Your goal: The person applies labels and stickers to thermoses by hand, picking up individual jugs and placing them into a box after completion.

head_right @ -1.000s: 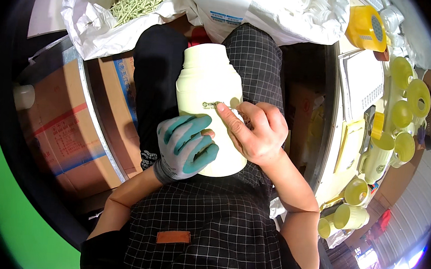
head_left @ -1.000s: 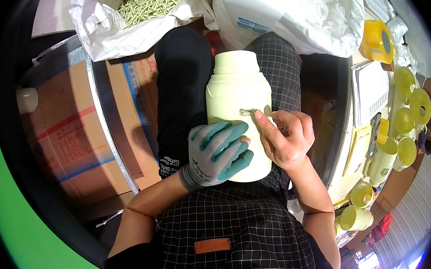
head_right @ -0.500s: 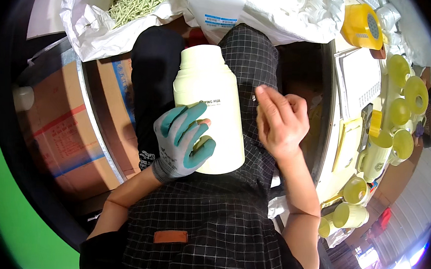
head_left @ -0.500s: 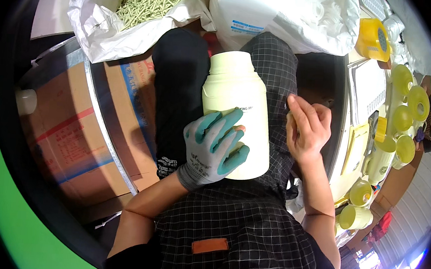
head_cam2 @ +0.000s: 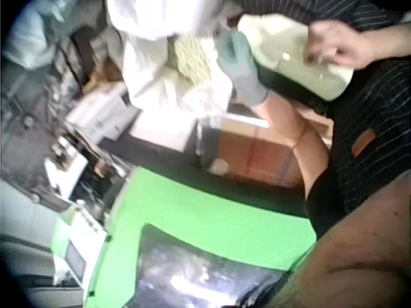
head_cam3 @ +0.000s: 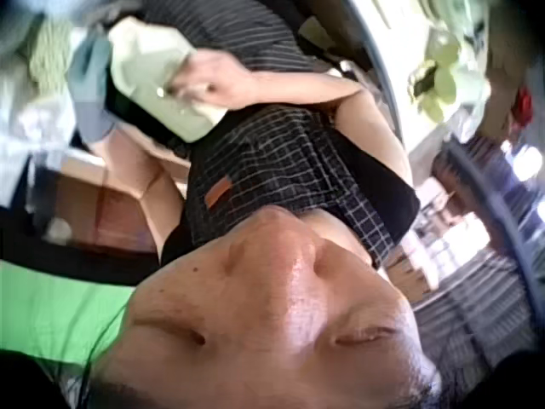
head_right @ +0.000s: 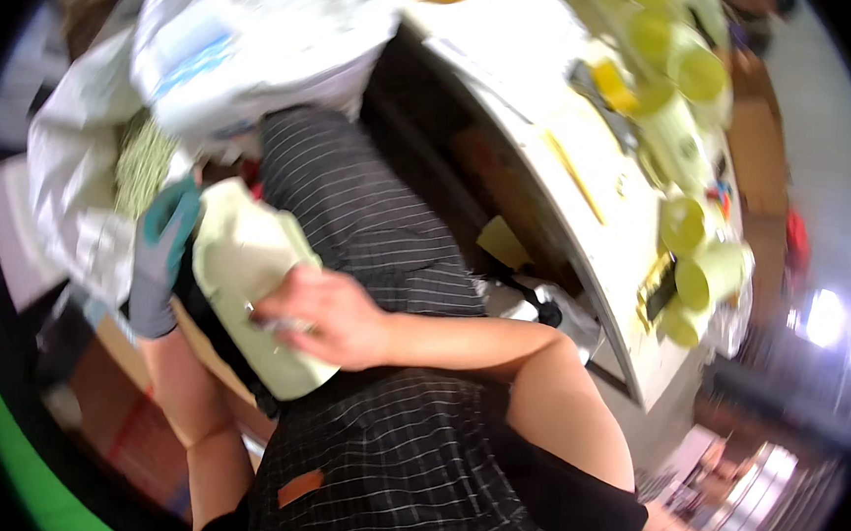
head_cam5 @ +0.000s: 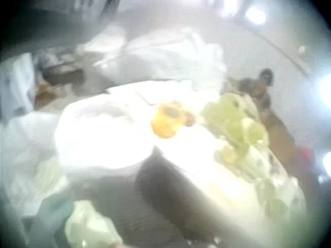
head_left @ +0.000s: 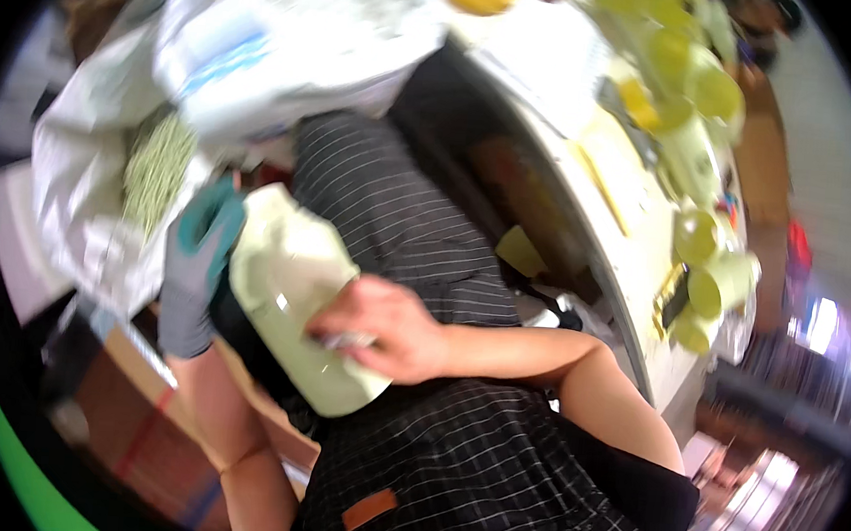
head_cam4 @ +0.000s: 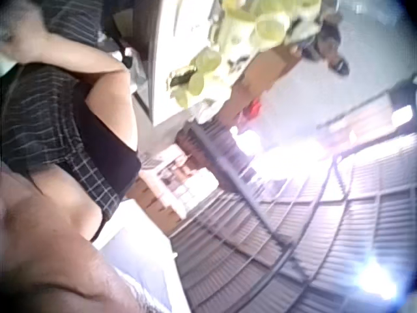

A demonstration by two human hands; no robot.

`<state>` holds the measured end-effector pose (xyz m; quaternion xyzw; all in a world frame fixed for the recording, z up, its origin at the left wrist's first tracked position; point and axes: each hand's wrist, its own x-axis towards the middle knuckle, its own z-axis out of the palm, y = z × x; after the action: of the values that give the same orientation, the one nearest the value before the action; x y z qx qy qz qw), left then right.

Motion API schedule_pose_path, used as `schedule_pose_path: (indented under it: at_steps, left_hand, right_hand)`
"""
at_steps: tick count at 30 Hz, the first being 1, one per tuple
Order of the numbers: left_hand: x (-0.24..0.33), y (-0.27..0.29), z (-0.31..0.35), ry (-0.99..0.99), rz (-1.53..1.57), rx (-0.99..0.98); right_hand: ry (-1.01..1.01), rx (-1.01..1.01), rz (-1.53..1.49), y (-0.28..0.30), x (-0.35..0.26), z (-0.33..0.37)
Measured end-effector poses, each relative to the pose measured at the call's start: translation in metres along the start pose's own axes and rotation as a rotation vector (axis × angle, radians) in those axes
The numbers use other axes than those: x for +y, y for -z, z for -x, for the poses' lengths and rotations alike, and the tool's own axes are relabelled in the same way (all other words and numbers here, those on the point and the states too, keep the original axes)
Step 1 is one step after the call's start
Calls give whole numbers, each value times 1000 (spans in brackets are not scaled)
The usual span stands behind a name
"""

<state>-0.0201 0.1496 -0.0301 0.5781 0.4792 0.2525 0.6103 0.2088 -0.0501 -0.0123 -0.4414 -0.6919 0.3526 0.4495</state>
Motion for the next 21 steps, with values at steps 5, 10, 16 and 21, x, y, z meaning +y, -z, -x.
schedule_pose_path:
  at_steps: [5,10,16,21]
  left_hand:
    - [-23,6,-17,-153,105,-215]
    - [4,-42,-27,-353,-1246,252]
    - [100,-193,-35,-1000,-984,-197]
    - [100,-414,-27,-1362,-1051,-661]
  right_hand:
    - [-210,275,-85,46,-14,28]
    - [-300,702,378,154,16,95]
    - [-720,1203,791,270,38,233]
    - [-701,1085,1053,296,57,278]
